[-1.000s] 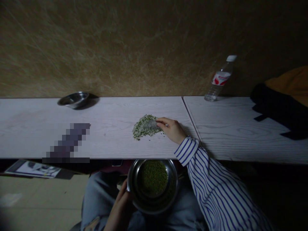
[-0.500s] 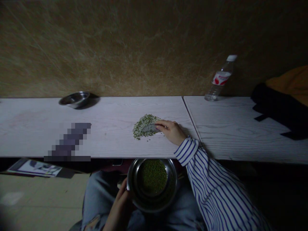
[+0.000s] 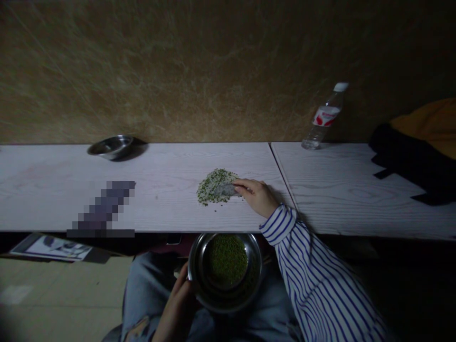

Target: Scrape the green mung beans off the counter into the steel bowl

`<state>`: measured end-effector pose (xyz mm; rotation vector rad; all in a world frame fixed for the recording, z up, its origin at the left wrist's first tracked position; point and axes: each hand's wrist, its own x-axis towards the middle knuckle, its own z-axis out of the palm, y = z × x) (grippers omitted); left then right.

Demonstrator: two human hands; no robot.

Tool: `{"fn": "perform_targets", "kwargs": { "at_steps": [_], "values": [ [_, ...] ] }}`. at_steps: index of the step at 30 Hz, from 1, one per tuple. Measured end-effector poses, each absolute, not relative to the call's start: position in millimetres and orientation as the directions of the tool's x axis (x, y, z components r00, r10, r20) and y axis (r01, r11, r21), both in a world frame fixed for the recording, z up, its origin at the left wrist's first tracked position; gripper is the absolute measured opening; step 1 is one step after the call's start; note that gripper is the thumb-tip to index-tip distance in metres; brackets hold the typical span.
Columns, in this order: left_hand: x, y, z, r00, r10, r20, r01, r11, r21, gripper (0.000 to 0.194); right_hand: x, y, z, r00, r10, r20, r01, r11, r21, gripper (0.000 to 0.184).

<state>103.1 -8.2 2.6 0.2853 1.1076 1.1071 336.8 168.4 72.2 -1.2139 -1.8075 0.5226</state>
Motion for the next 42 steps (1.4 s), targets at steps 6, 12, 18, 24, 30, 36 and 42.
{"fn": "perform_targets", "kwargs": {
  "at_steps": [6, 12, 18, 24, 30, 36, 42],
  "values": [
    [105, -8, 3, 0.005, 0.826, -0.563, -0.558, 0.469, 0.684, 0.06, 337, 161, 71, -0.182, 0.897, 0.404, 0.533, 0.435, -0.725, 0.02],
    [106, -9, 6, 0.005, 0.827, -0.563, -0.558, 0.469, 0.685, 0.059, 343, 159, 69, -0.111, 0.885, 0.452, 0.53, 0.437, -0.726, 0.021],
    [105, -9, 5, 0.009, 0.829, -0.559, -0.546, 0.473, 0.692, 0.059, 342, 162, 68, -0.109, 0.902, 0.417, 0.55, 0.404, -0.731, 0.021],
    [105, -9, 3, 0.033, 0.824, -0.565, -0.536, 0.492, 0.686, 0.062, 344, 148, 72, -0.13, 0.91, 0.394, 0.572, 0.393, -0.72, 0.02],
    [107, -9, 2, 0.051, 0.816, -0.575, -0.539, 0.507, 0.672, 0.069, 365, 133, 65, 0.053, 0.918, 0.394, 0.561, 0.299, -0.772, 0.025],
    [108, -7, -3, 0.033, 0.82, -0.571, -0.545, 0.494, 0.678, 0.067, 382, 126, 54, 0.201, 0.91, 0.362, 0.539, 0.206, -0.817, 0.031],
    [109, -6, -10, -0.001, 0.834, -0.553, -0.531, 0.468, 0.706, 0.065, 368, 114, 54, 0.16, 0.936, 0.314, 0.508, 0.195, -0.839, 0.031]
  ]
}}
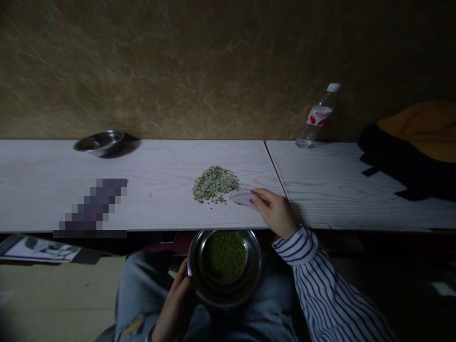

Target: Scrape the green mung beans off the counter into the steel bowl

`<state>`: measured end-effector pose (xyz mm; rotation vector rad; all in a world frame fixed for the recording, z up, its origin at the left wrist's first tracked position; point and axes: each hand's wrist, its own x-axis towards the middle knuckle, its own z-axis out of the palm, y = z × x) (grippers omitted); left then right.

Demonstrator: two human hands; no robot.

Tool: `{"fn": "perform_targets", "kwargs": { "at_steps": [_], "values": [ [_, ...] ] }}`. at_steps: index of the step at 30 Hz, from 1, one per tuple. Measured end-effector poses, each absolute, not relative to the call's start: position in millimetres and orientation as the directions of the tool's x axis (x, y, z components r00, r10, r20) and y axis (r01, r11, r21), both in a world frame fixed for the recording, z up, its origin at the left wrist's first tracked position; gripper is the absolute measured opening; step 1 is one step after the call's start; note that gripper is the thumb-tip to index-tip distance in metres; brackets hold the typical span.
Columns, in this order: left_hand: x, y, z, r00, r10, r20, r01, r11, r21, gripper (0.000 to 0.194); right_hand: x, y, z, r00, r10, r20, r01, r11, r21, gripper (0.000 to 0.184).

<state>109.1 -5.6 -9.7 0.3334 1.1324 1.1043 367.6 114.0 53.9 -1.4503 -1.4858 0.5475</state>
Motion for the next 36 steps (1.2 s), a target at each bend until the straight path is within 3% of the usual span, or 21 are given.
{"fn": "perform_targets", "kwargs": {
  "at_steps": [22, 36],
  "values": [
    [106, -7, -17, 0.027, 0.831, -0.556, -0.569, 0.47, 0.675, 0.067, 373, 97, 63, 0.21, 0.932, 0.297, 0.474, 0.168, -0.864, 0.043],
    [105, -7, -17, 0.027, 0.835, -0.55, -0.574, 0.463, 0.675, 0.063, 367, 91, 65, 0.143, 0.95, 0.278, 0.517, 0.168, -0.839, 0.033]
  ]
}}
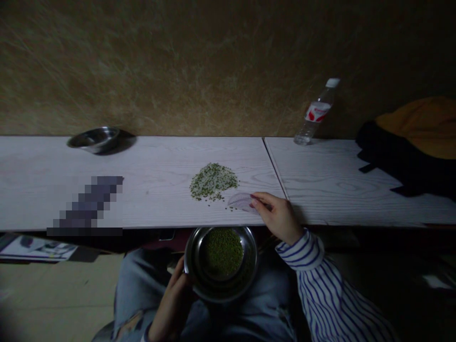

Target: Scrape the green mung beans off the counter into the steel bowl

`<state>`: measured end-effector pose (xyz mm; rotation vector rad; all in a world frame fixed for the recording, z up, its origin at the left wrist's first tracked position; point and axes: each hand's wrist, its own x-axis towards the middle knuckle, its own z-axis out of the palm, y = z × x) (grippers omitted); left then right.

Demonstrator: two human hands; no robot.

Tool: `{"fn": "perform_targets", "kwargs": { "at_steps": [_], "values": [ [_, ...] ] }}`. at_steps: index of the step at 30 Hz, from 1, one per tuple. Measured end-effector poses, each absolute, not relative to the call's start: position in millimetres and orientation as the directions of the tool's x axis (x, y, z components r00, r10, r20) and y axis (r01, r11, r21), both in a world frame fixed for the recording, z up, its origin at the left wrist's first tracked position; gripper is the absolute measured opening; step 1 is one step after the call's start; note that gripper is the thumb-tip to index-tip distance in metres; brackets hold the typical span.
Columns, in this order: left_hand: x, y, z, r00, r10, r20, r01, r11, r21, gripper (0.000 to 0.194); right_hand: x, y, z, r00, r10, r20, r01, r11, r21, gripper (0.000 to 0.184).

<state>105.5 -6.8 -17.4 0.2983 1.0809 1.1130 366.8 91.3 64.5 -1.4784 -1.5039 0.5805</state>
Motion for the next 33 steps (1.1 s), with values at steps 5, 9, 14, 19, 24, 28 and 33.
{"fn": "perform_targets", "kwargs": {
  "at_steps": [5, 9, 14, 19, 24, 28, 33],
  "values": [
    [105, -8, -17, 0.013, 0.821, -0.571, -0.551, 0.482, 0.681, 0.066, 366, 101, 65, 0.163, 0.948, 0.273, 0.489, 0.163, -0.857, 0.034],
    [105, -8, -14, 0.002, 0.817, -0.577, -0.556, 0.48, 0.678, 0.071, 370, 108, 64, 0.179, 0.943, 0.282, 0.464, 0.172, -0.869, 0.037],
    [106, -7, -11, 0.016, 0.822, -0.569, -0.553, 0.482, 0.68, 0.069, 367, 116, 60, 0.129, 0.949, 0.288, 0.477, 0.195, -0.857, 0.03],
    [105, -7, -13, 0.001, 0.822, -0.57, -0.55, 0.477, 0.686, 0.066, 359, 126, 63, 0.061, 0.953, 0.296, 0.512, 0.225, -0.829, 0.028],
    [105, -6, -13, -0.005, 0.829, -0.56, -0.554, 0.464, 0.692, 0.061, 358, 124, 71, -0.005, 0.957, 0.291, 0.532, 0.249, -0.809, 0.026],
    [105, -6, -14, 0.003, 0.829, -0.56, -0.556, 0.467, 0.688, 0.062, 357, 127, 73, 0.009, 0.953, 0.302, 0.52, 0.253, -0.816, 0.026],
    [105, -8, -14, 0.006, 0.824, -0.566, -0.565, 0.47, 0.678, 0.068, 352, 135, 75, 0.01, 0.953, 0.302, 0.515, 0.254, -0.819, 0.026]
  ]
}}
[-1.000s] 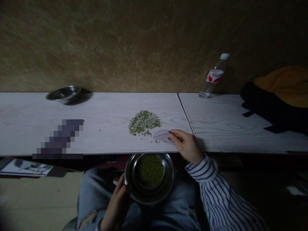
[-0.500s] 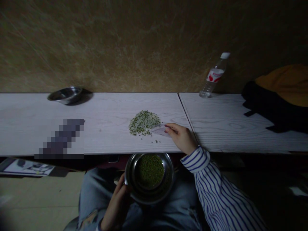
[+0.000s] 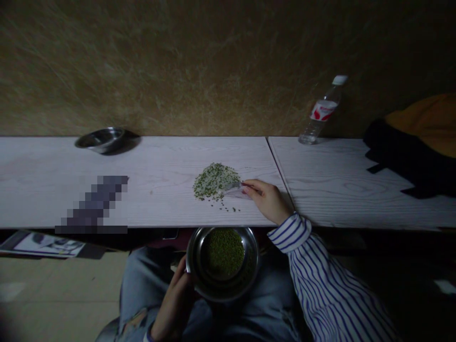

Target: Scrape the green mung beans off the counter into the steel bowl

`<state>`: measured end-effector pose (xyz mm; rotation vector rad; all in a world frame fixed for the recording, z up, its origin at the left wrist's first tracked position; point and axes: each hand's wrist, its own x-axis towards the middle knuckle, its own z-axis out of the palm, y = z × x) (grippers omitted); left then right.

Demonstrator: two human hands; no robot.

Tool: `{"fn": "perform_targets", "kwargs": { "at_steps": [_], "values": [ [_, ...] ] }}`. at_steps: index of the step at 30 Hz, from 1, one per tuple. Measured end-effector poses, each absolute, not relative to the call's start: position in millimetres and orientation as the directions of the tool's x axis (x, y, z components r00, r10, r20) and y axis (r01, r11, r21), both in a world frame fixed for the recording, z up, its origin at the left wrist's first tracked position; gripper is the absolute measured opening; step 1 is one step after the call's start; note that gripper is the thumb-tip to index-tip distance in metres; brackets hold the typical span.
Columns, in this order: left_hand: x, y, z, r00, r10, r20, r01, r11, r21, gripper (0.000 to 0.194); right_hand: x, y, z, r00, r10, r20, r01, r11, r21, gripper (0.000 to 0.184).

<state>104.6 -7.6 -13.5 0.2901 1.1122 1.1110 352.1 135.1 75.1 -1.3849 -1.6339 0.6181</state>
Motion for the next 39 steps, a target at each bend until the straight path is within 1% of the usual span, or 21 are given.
{"fn": "perform_targets", "kwargs": {
  "at_steps": [4, 9, 16, 23, 27, 31, 39],
  "values": [
    [105, -7, -11, -0.024, 0.817, -0.577, -0.561, 0.467, 0.684, 0.065, 352, 134, 78, -0.027, 0.953, 0.301, 0.521, 0.27, -0.81, 0.025],
    [105, -6, -11, -0.006, 0.816, -0.578, -0.556, 0.478, 0.68, 0.068, 354, 128, 80, -0.06, 0.955, 0.291, 0.525, 0.278, -0.805, 0.024],
    [103, -7, -8, 0.011, 0.816, -0.578, -0.541, 0.491, 0.683, 0.071, 351, 123, 80, -0.048, 0.958, 0.283, 0.517, 0.266, -0.814, 0.023],
    [102, -7, -12, -0.029, 0.817, -0.575, -0.533, 0.474, 0.701, 0.069, 350, 126, 78, -0.016, 0.958, 0.287, 0.491, 0.257, -0.832, 0.027],
    [101, -8, -12, -0.043, 0.806, -0.591, -0.516, 0.488, 0.704, 0.069, 349, 125, 77, -0.027, 0.957, 0.29, 0.507, 0.263, -0.821, 0.026],
    [101, -8, -10, -0.008, 0.812, -0.584, -0.522, 0.495, 0.695, 0.068, 346, 122, 78, -0.054, 0.957, 0.285, 0.517, 0.271, -0.812, 0.023],
    [104, -7, -2, -0.016, 0.811, -0.585, -0.537, 0.487, 0.689, 0.066, 341, 123, 76, -0.04, 0.964, 0.262, 0.478, 0.249, -0.842, 0.024]
  ]
}}
